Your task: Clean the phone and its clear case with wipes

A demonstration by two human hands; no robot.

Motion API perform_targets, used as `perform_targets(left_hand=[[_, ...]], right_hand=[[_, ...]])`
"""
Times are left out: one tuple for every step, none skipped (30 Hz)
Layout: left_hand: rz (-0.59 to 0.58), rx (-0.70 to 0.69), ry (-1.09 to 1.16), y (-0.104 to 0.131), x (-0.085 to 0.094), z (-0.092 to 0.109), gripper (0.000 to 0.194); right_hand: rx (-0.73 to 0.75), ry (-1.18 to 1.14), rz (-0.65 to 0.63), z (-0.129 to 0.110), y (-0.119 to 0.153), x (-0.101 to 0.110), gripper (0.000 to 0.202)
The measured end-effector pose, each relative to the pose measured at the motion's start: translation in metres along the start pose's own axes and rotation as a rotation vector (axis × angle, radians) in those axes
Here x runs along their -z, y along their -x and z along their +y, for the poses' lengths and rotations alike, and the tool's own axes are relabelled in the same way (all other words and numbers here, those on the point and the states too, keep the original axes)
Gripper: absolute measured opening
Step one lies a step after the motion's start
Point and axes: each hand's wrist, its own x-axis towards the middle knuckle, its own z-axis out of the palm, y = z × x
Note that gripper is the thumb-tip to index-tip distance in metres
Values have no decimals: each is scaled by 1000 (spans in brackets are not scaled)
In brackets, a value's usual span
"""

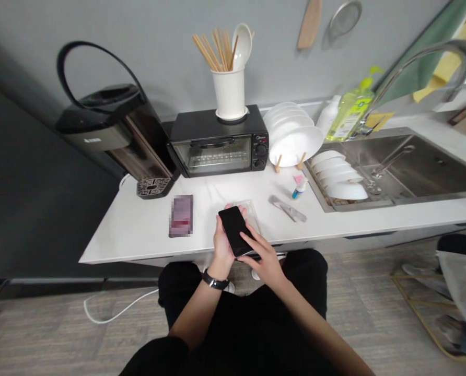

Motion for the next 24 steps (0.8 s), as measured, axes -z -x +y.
perform_targets(left_hand=[[8,2,-28,-2,2,-3,55],[14,6,-67,-4,4,-5,55],[23,0,-121,-7,7,-6,54],[32,-27,-197,-11,11,-6,54],[35,-80,-302,-15,15,-4,52],[34,-160,-436,-20,20,0,50],[17,-262,-599,-26,25,6,48],[-8,-366,-778,-32,30,12,47],[-25,-458,-953,-38,34,19,48],[-44,-520,-1110,-45,38,25,51],[-74,-543,-1247,-51,41,31,54],[-119,-539,-1366,-56,43,35,54],[-172,-521,-1468,-61,45,38,54],[-226,-501,-1557,-64,45,39,52],[-270,-490,-1633,-66,45,39,50],[-299,-492,-1698,-67,44,38,49],[-313,-505,-1753,-67,43,37,48],[-316,-525,-1797,-66,41,36,48],[-312,-546,-1832,-64,40,35,49],[-306,-564,-1860,-62,39,34,50],[-300,-579,-1883,-60,38,33,52],[-292,-593,-1902,-58,37,32,53],[-283,-605,-1916,-57,36,32,53],[-273,-615,-1925,-56,35,32,53]], right_hand=[[18,7,11,6,1,-1,66],[42,14,12,11,2,0,65],[63,19,13,16,2,3,65],[76,22,18,19,2,7,64],[76,23,28,22,1,11,62],[65,23,42,24,0,15,59],[42,24,59,25,-1,19,54],[14,24,74,26,-3,23,50],[-15,26,87,27,-5,27,46],[-37,32,93,29,-7,31,43],[-48,41,87,31,-10,35,41],[-50,51,70,34,-12,38,41],[-48,63,44,36,-15,41,41],[-42,79,11,38,-17,44,43],[-33,102,-24,41,-20,46,44],[-23,133,-56,42,-22,48,46],[-12,176,-82,44,-24,50,47],[1,230,-105,46,-26,50,49],[14,289,-126,47,-28,51,50],[26,348,-142,48,-30,50,51],[34,400,-154,49,-31,49,53],[39,442,-162,51,-31,48,53],[41,472,-167,52,-31,47,54],[40,491,-168,53,-31,46,54]])
